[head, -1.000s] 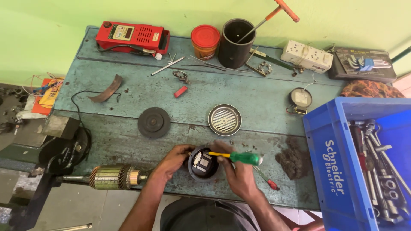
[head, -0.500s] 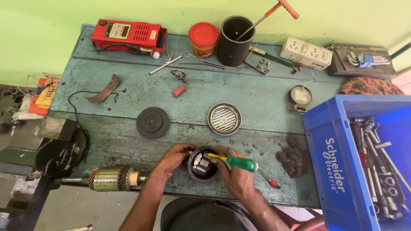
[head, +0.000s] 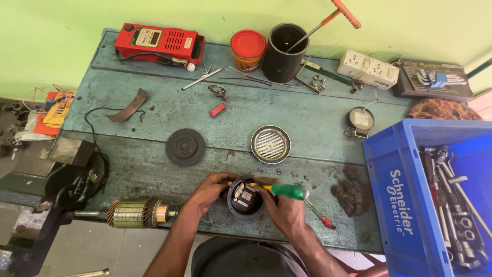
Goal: The person works on an electric motor end bell at a workbench, unscrewing fasteners with a screwdriver, manipulating internal components inside the housing, brushing debris from parts, and wiping components with a cloth while handling small hardware pieces.
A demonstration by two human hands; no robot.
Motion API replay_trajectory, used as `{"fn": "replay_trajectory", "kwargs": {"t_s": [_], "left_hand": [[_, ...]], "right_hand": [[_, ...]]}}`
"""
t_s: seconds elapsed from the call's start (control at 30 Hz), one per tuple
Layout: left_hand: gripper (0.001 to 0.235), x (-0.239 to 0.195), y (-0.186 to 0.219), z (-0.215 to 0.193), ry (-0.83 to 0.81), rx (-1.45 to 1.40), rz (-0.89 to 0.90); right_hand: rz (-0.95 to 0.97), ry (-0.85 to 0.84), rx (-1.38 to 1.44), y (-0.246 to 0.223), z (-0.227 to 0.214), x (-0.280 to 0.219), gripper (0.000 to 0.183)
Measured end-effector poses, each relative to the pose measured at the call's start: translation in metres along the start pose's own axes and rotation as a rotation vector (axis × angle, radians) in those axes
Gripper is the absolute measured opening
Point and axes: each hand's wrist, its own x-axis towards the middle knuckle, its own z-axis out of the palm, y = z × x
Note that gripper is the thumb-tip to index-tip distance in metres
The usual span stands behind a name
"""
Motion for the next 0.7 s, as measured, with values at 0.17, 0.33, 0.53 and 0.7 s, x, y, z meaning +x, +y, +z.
{"fn": "replay_trajectory", "kwargs": {"t_s": [0.17, 0.33, 0.53, 0.7], "left_hand": [[0.031, -0.006, 0.007, 0.002, 0.019, -0.006, -0.013], [0.032, 0.005, -0.012, 0.0, 0.026, 0.001, 0.017], [0.03, 0.001, -0.001, 0.01, 0.114, -0.043, -0.024], [0.033, 0.025, -0.025, 0.005, 0.105, -0.033, 0.113]], "right_hand": [[-0.616, 0.29, 0.362, -0.03, -0.032, -0.013, 0.034], [-0.363, 0.21, 0.274, -0.002, -0.002, 0.0, 0.019], [-0.49, 0.199, 0.351, -0.011, -0.016, -0.014, 0.029], [-0.611, 0.271, 0.42, -0.011, -0.001, -0.012, 0.022]]}}
